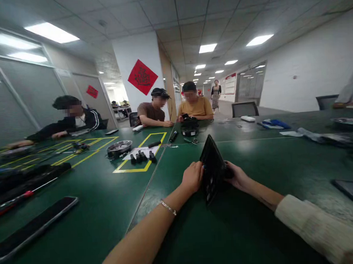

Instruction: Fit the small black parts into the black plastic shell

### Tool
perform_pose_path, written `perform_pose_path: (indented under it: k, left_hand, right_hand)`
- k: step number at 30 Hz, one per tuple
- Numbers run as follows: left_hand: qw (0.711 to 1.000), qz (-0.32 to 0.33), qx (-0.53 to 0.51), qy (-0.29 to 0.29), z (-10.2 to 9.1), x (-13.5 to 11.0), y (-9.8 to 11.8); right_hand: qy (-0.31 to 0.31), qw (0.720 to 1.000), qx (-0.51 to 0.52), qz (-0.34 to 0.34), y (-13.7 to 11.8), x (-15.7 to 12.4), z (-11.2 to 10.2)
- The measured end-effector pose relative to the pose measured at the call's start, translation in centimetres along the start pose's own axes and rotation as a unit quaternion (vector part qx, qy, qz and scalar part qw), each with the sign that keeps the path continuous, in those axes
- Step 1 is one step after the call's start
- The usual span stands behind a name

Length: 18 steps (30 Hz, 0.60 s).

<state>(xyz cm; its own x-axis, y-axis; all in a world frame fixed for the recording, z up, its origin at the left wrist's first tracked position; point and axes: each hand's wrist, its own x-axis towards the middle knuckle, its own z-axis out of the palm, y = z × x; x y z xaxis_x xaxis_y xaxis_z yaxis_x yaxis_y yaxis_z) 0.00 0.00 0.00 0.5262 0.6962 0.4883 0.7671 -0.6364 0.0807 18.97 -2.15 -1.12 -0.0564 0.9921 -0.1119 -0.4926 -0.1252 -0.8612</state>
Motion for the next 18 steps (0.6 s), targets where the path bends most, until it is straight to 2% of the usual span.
perform_pose_path:
  k: [7, 11, 13, 16, 18]
  left_hand:
    - [1.000, -0.024, -0.002, 0.000, -0.1, -0.1, 0.0]
    - [1.000, 0.002, -0.011, -0.018, -0.1, -0.1, 0.2]
    - [1.000, -0.006, -0.016, -0.017, -0.2, 0.0, 0.1]
    - [0.999, -0.035, -0.025, 0.001, -0.5, 0.0, -0.9]
    - [0.999, -0.032, -0.028, -0.003, -0.8, 0.0, -2.3]
  right_hand:
    - [-0.033, 0.999, -0.030, -0.022, 0.1, 0.2, -0.4]
    - [-0.014, 1.000, -0.018, -0.011, 0.1, 0.1, -0.2]
    - [-0.006, 1.000, -0.010, -0.001, 0.0, 0.0, -0.1]
    - [-0.005, 1.000, -0.005, 0.010, -0.1, 0.0, -0.1]
    - [-0.003, 1.000, -0.004, 0.017, -0.2, -0.1, -0.1]
